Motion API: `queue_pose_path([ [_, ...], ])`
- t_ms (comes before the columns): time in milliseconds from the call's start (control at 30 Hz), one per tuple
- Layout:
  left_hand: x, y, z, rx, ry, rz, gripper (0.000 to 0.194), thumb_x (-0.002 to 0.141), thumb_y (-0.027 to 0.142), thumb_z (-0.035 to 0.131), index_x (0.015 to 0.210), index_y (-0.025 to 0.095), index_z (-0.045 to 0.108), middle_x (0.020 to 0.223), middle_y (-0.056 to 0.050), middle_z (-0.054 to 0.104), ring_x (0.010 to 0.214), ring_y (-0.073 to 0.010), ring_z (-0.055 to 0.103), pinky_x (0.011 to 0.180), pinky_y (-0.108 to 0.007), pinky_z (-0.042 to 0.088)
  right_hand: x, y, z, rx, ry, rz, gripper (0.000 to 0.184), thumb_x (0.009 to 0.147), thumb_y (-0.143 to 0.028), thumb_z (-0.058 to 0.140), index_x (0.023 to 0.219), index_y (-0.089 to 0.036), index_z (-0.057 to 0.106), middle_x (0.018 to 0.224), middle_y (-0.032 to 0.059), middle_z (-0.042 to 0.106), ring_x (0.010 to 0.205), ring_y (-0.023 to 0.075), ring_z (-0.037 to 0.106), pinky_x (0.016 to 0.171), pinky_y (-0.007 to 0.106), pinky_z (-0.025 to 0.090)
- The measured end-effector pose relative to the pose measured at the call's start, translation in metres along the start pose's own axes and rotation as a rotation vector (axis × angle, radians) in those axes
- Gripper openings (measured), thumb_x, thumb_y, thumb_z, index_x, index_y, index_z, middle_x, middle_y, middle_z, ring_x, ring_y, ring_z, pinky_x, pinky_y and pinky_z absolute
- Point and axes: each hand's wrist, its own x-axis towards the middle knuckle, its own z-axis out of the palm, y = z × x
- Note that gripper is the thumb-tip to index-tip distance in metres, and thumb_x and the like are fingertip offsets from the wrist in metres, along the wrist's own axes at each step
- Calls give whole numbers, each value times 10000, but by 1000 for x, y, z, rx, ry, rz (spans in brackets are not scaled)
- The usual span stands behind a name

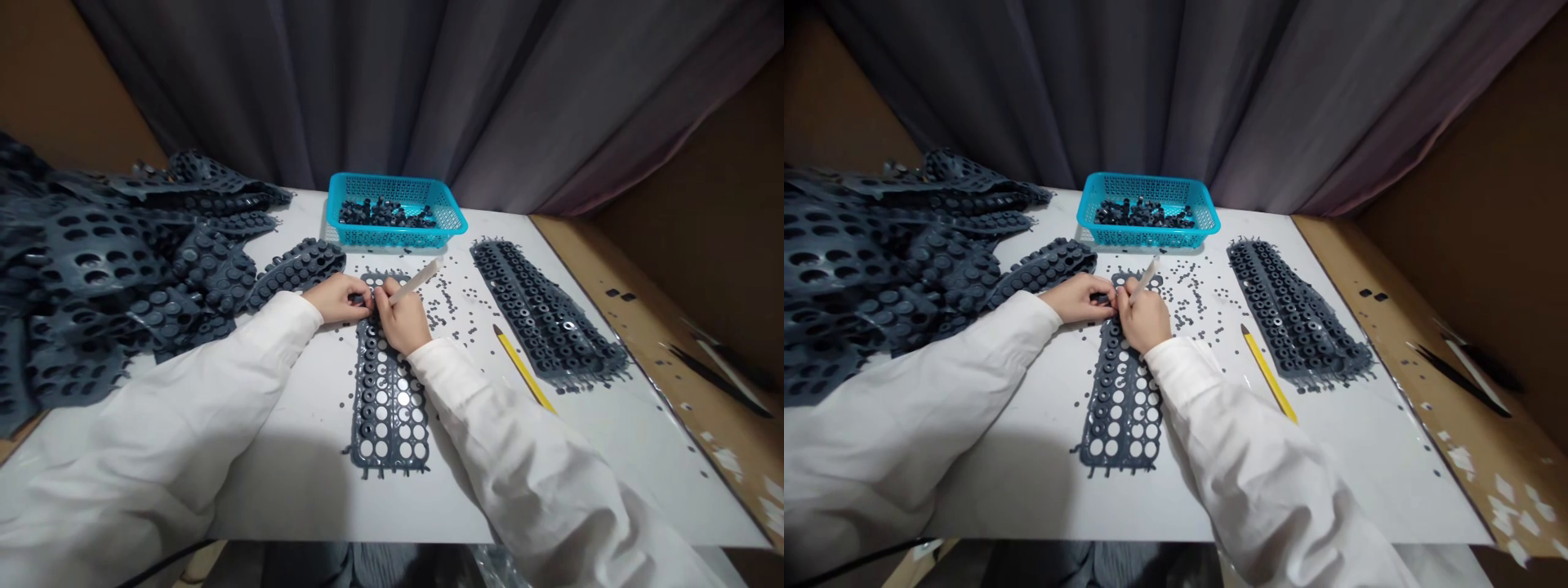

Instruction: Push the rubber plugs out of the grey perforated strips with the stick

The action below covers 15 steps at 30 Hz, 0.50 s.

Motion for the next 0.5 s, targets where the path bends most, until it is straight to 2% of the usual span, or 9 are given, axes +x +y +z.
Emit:
queue_pose_path([
  [200,1,-1,-4,-27,-31,-43,186,691,302,568,714,123,614,637,21,580,573,-91,463,536,-191,337,-2,-3,1,-134,-44,-3,235,899,-305,294,765,-202,457,634,29,543,630,178,501,579,247,296],
  [500,5,-10,-5,-83,-24,-10,198,696,323,578,719,128,612,709,-1,626,711,-134,548,707,-232,401,-1,-3,1,-181,-53,13,237,903,-311,285,789,-197,459,653,43,576,630,186,521,566,256,274],
])
